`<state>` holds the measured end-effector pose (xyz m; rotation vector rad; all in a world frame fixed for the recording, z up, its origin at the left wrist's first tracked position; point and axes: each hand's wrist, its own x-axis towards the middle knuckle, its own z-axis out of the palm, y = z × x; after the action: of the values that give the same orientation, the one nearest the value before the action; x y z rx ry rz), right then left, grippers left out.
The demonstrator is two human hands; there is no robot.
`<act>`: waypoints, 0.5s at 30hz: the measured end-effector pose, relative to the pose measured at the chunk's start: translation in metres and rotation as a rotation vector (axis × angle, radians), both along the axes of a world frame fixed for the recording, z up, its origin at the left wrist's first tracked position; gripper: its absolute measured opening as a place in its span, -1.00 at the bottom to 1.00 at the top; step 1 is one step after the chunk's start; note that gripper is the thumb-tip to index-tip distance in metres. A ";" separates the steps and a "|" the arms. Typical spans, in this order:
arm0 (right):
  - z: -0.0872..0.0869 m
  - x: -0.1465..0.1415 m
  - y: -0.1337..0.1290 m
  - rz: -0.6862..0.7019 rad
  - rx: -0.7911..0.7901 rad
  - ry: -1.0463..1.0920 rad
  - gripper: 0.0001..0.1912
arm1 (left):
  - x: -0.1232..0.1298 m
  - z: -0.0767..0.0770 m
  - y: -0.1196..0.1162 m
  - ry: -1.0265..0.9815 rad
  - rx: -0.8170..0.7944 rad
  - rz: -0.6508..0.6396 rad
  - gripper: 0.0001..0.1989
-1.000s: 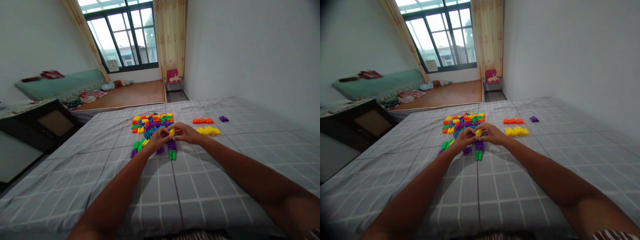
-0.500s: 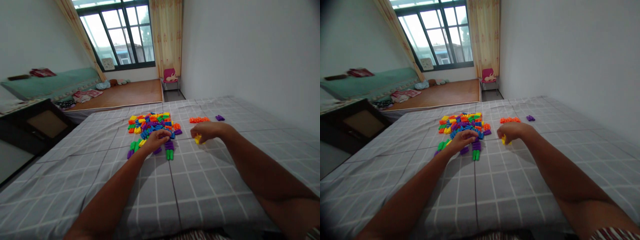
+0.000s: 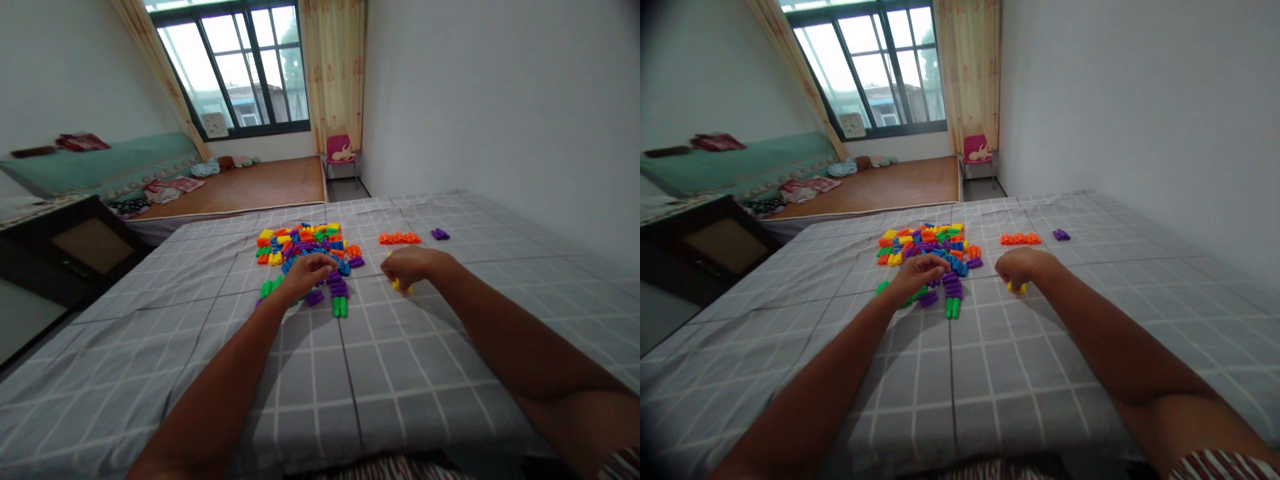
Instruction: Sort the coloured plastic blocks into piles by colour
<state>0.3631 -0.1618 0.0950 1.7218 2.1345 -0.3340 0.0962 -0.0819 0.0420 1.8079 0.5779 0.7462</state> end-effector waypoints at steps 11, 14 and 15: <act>-0.008 0.011 0.005 -0.033 0.028 0.003 -0.74 | -0.045 0.009 0.050 -0.110 0.158 0.376 -0.75; -0.007 -0.001 0.001 0.016 0.076 0.050 -0.76 | -0.084 0.001 0.081 -0.118 0.197 0.707 -0.75; -0.008 -0.007 -0.001 0.040 0.081 0.070 -0.77 | -0.094 -0.004 0.089 -0.080 0.219 0.766 -0.75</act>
<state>0.3559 -0.1627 0.0875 1.7330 2.2584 -0.3046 0.0019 0.0068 0.0378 1.7275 1.1986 1.4308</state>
